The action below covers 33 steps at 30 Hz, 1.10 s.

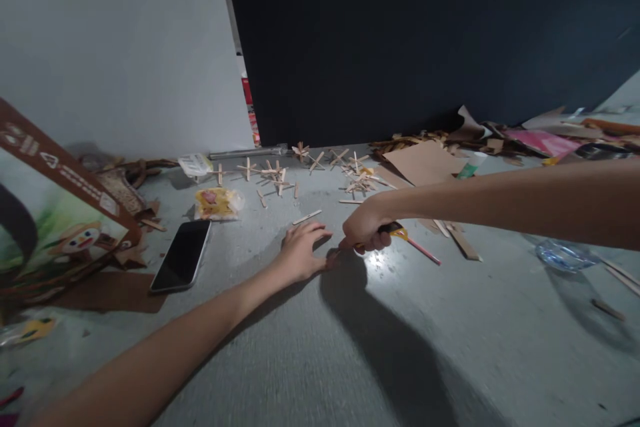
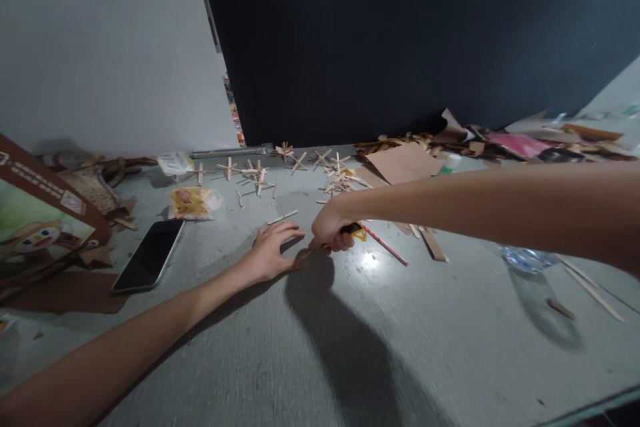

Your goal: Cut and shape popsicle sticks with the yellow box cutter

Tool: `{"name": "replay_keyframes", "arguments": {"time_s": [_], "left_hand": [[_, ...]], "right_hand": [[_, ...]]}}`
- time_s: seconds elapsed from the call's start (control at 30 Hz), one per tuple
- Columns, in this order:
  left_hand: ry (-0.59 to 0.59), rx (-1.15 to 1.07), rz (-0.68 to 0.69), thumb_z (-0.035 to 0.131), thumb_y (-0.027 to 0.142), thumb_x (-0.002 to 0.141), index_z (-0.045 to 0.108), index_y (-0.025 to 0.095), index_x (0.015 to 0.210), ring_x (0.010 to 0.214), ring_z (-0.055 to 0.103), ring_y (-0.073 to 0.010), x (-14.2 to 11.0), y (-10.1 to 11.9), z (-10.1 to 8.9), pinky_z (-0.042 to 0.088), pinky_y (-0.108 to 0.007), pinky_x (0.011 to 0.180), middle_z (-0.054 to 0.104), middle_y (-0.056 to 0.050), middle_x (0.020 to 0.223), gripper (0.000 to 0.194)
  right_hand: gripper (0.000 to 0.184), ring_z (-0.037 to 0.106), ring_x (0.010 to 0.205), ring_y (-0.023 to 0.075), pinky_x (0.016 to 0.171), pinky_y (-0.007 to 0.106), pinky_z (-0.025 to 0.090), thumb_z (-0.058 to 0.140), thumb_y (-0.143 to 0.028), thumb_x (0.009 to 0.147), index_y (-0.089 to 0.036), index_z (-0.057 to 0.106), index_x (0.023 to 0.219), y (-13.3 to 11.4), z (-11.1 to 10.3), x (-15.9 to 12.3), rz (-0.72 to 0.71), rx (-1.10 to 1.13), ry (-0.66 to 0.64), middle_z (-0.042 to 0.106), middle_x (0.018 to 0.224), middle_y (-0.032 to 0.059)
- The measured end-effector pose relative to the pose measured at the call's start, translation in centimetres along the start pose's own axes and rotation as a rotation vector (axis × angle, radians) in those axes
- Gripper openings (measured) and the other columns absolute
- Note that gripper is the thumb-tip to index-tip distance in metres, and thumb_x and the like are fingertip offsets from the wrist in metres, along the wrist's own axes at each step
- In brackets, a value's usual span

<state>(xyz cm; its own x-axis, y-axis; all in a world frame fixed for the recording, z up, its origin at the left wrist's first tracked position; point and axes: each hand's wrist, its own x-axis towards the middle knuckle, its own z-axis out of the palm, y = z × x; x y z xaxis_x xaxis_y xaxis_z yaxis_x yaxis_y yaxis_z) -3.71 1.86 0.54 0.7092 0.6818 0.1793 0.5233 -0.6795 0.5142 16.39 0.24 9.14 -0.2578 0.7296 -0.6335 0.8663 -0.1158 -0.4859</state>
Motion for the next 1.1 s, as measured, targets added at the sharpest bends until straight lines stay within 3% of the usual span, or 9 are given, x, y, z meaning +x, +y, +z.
{"name": "replay_keyframes", "arguments": {"time_s": [0.1,0.23,0.5,0.63,0.77,0.83,0.9,1.0,1.1], "left_hand": [[0.007,0.004,0.011,0.093,0.048,0.076,0.077,0.026,0.127,0.145,0.055,-0.0399,0.0,-0.1,0.1,0.035,-0.061,0.123,0.067,-0.012,0.149,0.058],[-0.02,0.019,-0.006,0.095,0.046,0.076,0.077,0.026,0.13,0.148,0.052,-0.0401,0.0,0.0,-0.1,0.035,-0.06,0.123,0.064,-0.013,0.152,0.06],[-0.025,-0.007,-0.003,0.095,0.051,0.076,0.077,0.026,0.129,0.147,0.053,-0.0394,0.0,0.0,-0.2,0.029,-0.064,0.126,0.064,-0.013,0.153,0.062],[-0.001,-0.011,0.005,0.096,0.049,0.075,0.077,0.026,0.127,0.146,0.055,-0.0379,-0.2,0.0,-0.1,0.032,-0.061,0.125,0.065,-0.012,0.152,0.059],[0.024,-0.033,0.03,0.095,0.04,0.079,0.08,0.027,0.112,0.142,0.058,-0.0345,-0.5,0.2,-0.1,0.035,-0.058,0.123,0.07,-0.008,0.145,0.039],[0.048,-0.053,0.042,0.091,0.032,0.083,0.08,0.026,0.099,0.137,0.061,-0.0324,-0.6,0.4,-0.1,0.037,-0.057,0.121,0.074,-0.006,0.138,0.02],[0.085,-0.066,0.036,0.087,0.024,0.086,0.078,0.024,0.088,0.13,0.064,-0.0311,-0.6,0.7,-0.1,0.042,-0.054,0.117,0.075,-0.006,0.129,0.01],[0.123,-0.039,0.008,0.082,0.018,0.087,0.074,0.023,0.08,0.121,0.065,-0.032,-0.7,1.0,-0.4,0.049,-0.05,0.107,0.075,-0.008,0.11,0.012],[0.088,0.018,-0.032,0.077,0.018,0.09,0.07,0.022,0.079,0.119,0.062,-0.035,-1.2,1.2,-0.7,0.051,-0.05,0.102,0.071,-0.009,0.099,0.014]], "right_hand": [[0.044,0.023,0.041,0.0066,0.041,0.018,0.022,0.058,-0.034,0.108,-0.019,0.055,0.066,-0.3,-0.3,-0.2,0.198,0.05,-0.289,0.031,0.05,-0.0109],[0.059,0.013,0.043,0.0062,0.04,0.016,0.014,0.037,-0.046,0.115,-0.022,0.044,0.062,-0.1,-0.7,-0.7,0.285,0.155,-0.459,0.023,0.05,-0.0112],[0.061,0.012,0.041,0.0065,0.037,0.016,0.015,0.035,-0.063,0.113,-0.022,0.046,0.07,1.6,-0.4,-0.7,0.271,0.264,-0.5,0.023,0.054,-0.0116],[0.063,0.009,0.041,0.0067,0.036,0.015,0.014,0.031,-0.067,0.112,-0.022,0.043,0.07,1.7,-0.2,-1.1,0.256,0.286,-0.482,0.022,0.053,-0.0114],[0.064,0.01,0.041,0.0066,0.037,0.016,0.013,0.033,-0.065,0.112,-0.022,0.04,0.066,1.6,0.3,-1.6,0.212,0.306,-0.484,0.022,0.052,-0.0107],[0.062,0.013,0.041,0.0064,0.037,0.016,0.015,0.039,-0.066,0.111,-0.022,0.04,0.066,1.7,0.6,-1.8,0.159,0.32,-0.42,0.022,0.052,-0.0107],[0.059,0.017,0.04,0.0065,0.038,0.017,0.019,0.044,-0.065,0.11,-0.023,0.042,0.069,1.9,0.9,-2.3,0.082,0.358,-0.259,0.023,0.052,-0.011],[0.052,0.023,0.041,0.0072,0.039,0.019,0.025,0.044,-0.063,0.111,-0.023,0.045,0.077,2.0,1.3,-3.4,-0.071,0.426,0.044,0.029,0.054,-0.0104],[0.045,0.032,0.041,0.009,0.041,0.023,0.031,0.036,-0.053,0.115,-0.024,0.046,0.083,2.2,2.3,-4.4,-0.16,0.39,0.323,0.038,0.058,-0.0077]]}}
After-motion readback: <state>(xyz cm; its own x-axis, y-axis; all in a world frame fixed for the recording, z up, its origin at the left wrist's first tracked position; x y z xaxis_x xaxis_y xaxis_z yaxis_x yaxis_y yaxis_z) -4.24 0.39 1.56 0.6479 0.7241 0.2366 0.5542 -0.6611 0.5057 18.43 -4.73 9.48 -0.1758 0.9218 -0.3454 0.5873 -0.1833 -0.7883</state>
